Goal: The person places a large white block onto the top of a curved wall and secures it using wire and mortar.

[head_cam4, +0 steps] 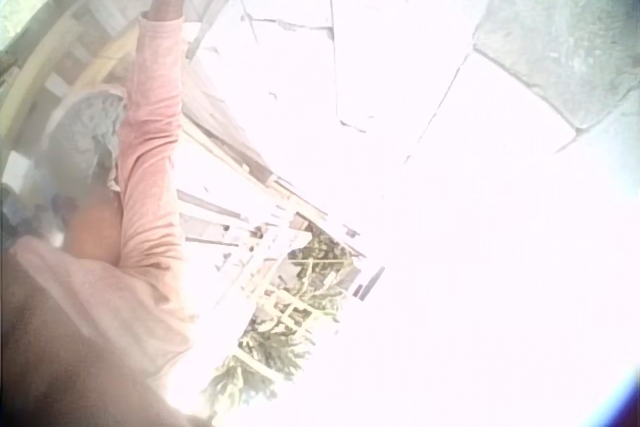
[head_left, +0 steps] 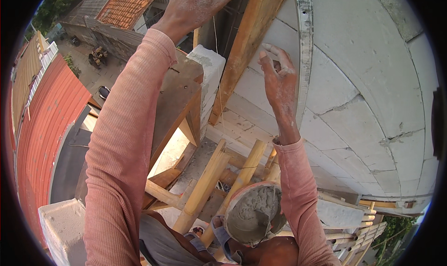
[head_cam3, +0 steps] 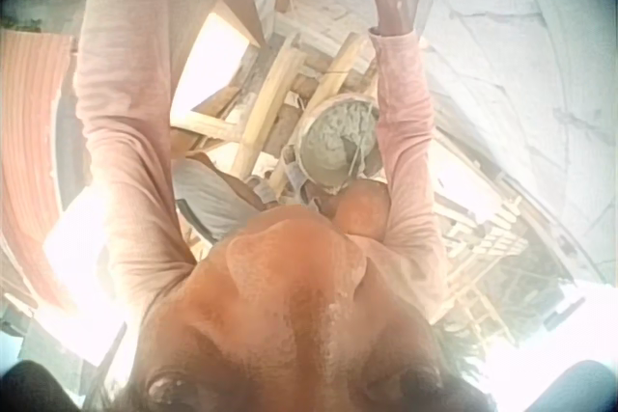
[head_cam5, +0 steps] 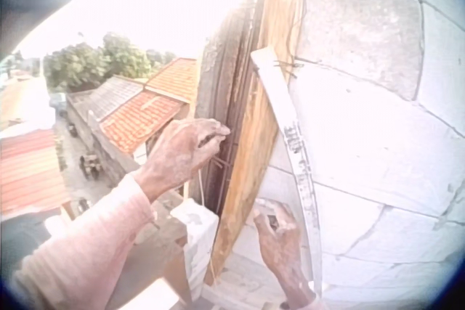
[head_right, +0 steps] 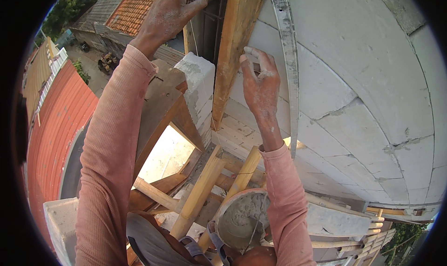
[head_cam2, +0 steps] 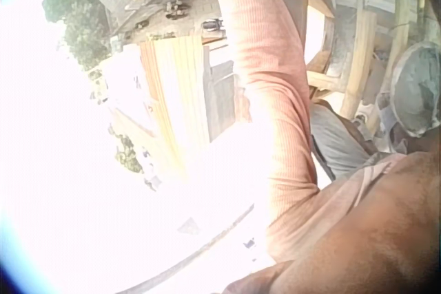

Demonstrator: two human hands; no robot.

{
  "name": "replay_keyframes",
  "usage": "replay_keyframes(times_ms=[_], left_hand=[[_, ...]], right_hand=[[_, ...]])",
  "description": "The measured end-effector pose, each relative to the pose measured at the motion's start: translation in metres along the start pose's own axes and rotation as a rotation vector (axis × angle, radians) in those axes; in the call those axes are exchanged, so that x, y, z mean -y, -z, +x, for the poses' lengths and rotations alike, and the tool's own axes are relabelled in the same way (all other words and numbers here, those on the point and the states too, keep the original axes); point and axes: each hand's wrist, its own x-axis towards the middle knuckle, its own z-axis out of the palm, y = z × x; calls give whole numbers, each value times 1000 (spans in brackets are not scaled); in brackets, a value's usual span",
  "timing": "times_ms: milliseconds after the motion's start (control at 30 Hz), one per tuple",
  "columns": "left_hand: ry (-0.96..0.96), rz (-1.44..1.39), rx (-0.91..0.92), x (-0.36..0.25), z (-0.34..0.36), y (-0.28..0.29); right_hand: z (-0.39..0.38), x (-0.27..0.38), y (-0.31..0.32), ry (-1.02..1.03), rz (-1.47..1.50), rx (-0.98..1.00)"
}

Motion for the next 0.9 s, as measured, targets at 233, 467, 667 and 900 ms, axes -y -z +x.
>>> replay_keyframes(times_ms=[233, 467, 667, 900], left_hand=[[-199, 301, -112, 0, -1, -9], [-172, 267, -102, -17, 16, 18], [-174, 275, -165, -5, 15, 13], [-115, 229, -54, 9, 18, 31]], right_hand=[[0, 15, 4, -45, 55, 27], [3, 13, 13, 50, 6, 10], [2, 25, 13, 71, 53, 5], [-2, 19, 18, 27, 61, 15]])
